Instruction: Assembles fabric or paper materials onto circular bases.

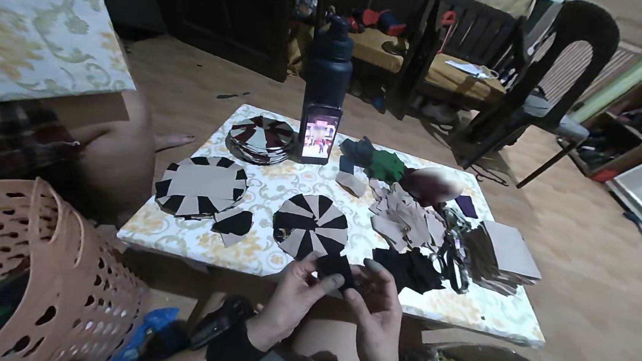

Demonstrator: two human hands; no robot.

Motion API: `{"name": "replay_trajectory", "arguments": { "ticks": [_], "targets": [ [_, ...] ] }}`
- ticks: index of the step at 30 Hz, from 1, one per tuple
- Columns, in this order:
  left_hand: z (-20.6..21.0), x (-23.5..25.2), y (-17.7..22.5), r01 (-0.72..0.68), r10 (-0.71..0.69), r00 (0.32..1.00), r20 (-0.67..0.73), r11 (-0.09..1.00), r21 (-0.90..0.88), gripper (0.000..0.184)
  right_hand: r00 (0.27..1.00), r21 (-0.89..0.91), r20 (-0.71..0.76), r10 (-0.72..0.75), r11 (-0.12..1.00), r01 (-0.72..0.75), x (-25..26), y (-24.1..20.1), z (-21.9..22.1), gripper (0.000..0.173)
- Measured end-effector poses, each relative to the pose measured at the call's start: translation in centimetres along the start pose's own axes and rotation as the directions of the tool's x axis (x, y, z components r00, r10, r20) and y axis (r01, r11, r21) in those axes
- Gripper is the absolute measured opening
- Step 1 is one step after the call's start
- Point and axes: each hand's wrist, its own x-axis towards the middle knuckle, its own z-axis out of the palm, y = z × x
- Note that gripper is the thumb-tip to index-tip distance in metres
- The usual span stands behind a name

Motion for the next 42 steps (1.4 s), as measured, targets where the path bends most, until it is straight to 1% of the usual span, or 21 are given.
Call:
{"name": "replay_trajectory", "arguments": {
  "ticks": [3, 5, 7, 10, 12, 13, 14, 16, 17, 18, 19, 20, 21, 22, 24, 26, 29, 31, 33, 38, 42],
  "targets": [
    [-0.3, -0.1, -0.3, -0.033, 0.033, 0.999, -0.007, 0.999, 0.03, 0.019, 0.999, 0.094, -0.025, 0.023, 0.995, -0.021, -0.2, 0.4, 0.6, 0.044],
    [-0.4, -0.1, -0.1, -0.049, 0.049, 0.999, 0.0, 0.995, 0.081, 0.021, 0.998, 0.107, -0.061, 0.032, 0.994, -0.026, -0.3, 0.6, 0.6, 0.037],
    [-0.8, -0.1, 0.0, -0.076, 0.07, 0.997, 0.044, 0.985, 0.157, 0.017, 0.996, 0.075, -0.084, 0.018, 0.997, -0.012, -0.1, 0.6, 0.2, 0.031],
    [-1.4, -0.1, 0.0, -0.109, 0.092, 0.992, 0.082, 0.966, 0.236, 0.024, 0.991, -0.028, -0.131, -0.03, 0.999, 0.026, 0.7, 0.6, -0.8, 0.027],
    [-1.7, -0.1, 0.3, -0.063, 0.05, 0.997, 0.063, 0.972, 0.227, 0.025, 0.987, -0.159, -0.136, -0.088, 0.985, 0.066, 1.6, 0.7, -2.2, 0.028],
    [-1.8, -0.2, 0.5, -0.019, 0.007, 0.998, 0.055, 0.978, 0.206, 0.025, 0.984, -0.266, -0.125, -0.127, 0.96, 0.09, 2.1, 0.7, -3.1, 0.028],
    [-1.9, -0.2, 0.7, 0.017, -0.025, 0.998, 0.05, 0.985, 0.171, 0.025, 0.98, -0.401, -0.111, -0.167, 0.91, 0.109, 2.7, 0.8, -4.1, 0.028],
    [-2.0, -0.2, 0.9, 0.044, -0.049, 0.998, 0.042, 0.992, 0.118, 0.025, 0.971, -0.683, -0.072, -0.226, 0.721, 0.117, 3.5, 0.9, -5.6, 0.038],
    [-2.0, -0.3, 1.0, 0.025, -0.03, 0.999, 0.038, 0.991, 0.128, 0.024, 0.972, -0.734, -0.046, -0.231, 0.668, 0.124, 3.7, 0.8, -5.7, 0.045],
    [-2.0, -0.3, 0.9, -0.02, 0.014, 0.999, 0.043, 0.987, 0.162, 0.024, 0.976, -0.724, -0.012, -0.217, 0.675, 0.141, 3.7, 0.6, -5.3, 0.051],
    [-2.1, -0.4, 0.7, -0.092, 0.082, 0.995, 0.059, 0.974, 0.209, 0.024, 0.983, -0.657, 0.03, -0.179, 0.738, 0.154, 3.5, 0.4, -4.4, 0.057],
    [-2.1, -0.5, 0.4, -0.172, 0.155, 0.984, 0.086, 0.952, 0.252, 0.025, 0.989, -0.539, 0.089, -0.119, 0.829, 0.149, 3.1, 0.3, -3.3, 0.063],
    [-2.0, -0.6, 0.1, -0.244, 0.222, 0.969, 0.108, 0.924, 0.294, 0.028, 0.986, -0.391, 0.16, -0.052, 0.914, 0.111, 2.7, 0.4, -2.3, 0.068],
    [-1.9, -0.7, 0.0, -0.303, 0.279, 0.953, 0.119, 0.892, 0.335, 0.029, 0.975, -0.241, 0.222, 0.008, 0.969, 0.047, 2.3, 0.6, -1.4, 0.072],
    [-2.3, -1.0, -0.1, -0.363, 0.348, 0.931, 0.114, 0.835, 0.415, 0.031, 0.956, 0.011, 0.276, 0.098, 0.994, -0.105, 1.7, 1.3, -0.1, 0.068],
    [-3.1, -1.2, -0.2, -0.346, 0.343, 0.935, 0.091, 0.821, 0.454, 0.03, 0.951, 0.121, 0.257, 0.169, 0.971, -0.205, 1.4, 1.8, 0.6, 0.058],
    [-4.9, -1.3, -0.3, -0.242, 0.224, 0.97, 0.092, 0.878, 0.413, 0.029, 0.939, 0.061, 0.275, 0.207, 0.971, -0.232, 1.7, 2.0, 1.1, 0.052],
    [-5.9, -1.4, 0.2, -0.159, 0.132, 0.987, 0.096, 0.906, 0.392, 0.035, 0.928, -0.025, 0.298, 0.222, 0.974, -0.225, 2.2, 2.0, 1.4, 0.049],
    [-6.7, -1.4, 0.7, -0.1, 0.076, 0.994, 0.073, 0.901, 0.422, 0.041, 0.925, -0.102, 0.303, 0.23, 0.973, -0.208, 2.7, 2.0, 1.7, 0.046],
    [-7.8, -1.1, 1.3, -0.076, 0.061, 0.997, 0.051, 0.921, 0.381, 0.048, 0.909, -0.188, 0.337, 0.244, 0.964, -0.189, 3.7, 2.0, 2.4, 0.04],
    [-8.6, -0.8, 1.2, -0.068, 0.034, 0.995, 0.098, 0.929, 0.364, 0.054, 0.899, -0.22, 0.348, 0.266, 0.955, -0.198, 4.0, 2.3, 2.5, 0.039]
  ]
}}
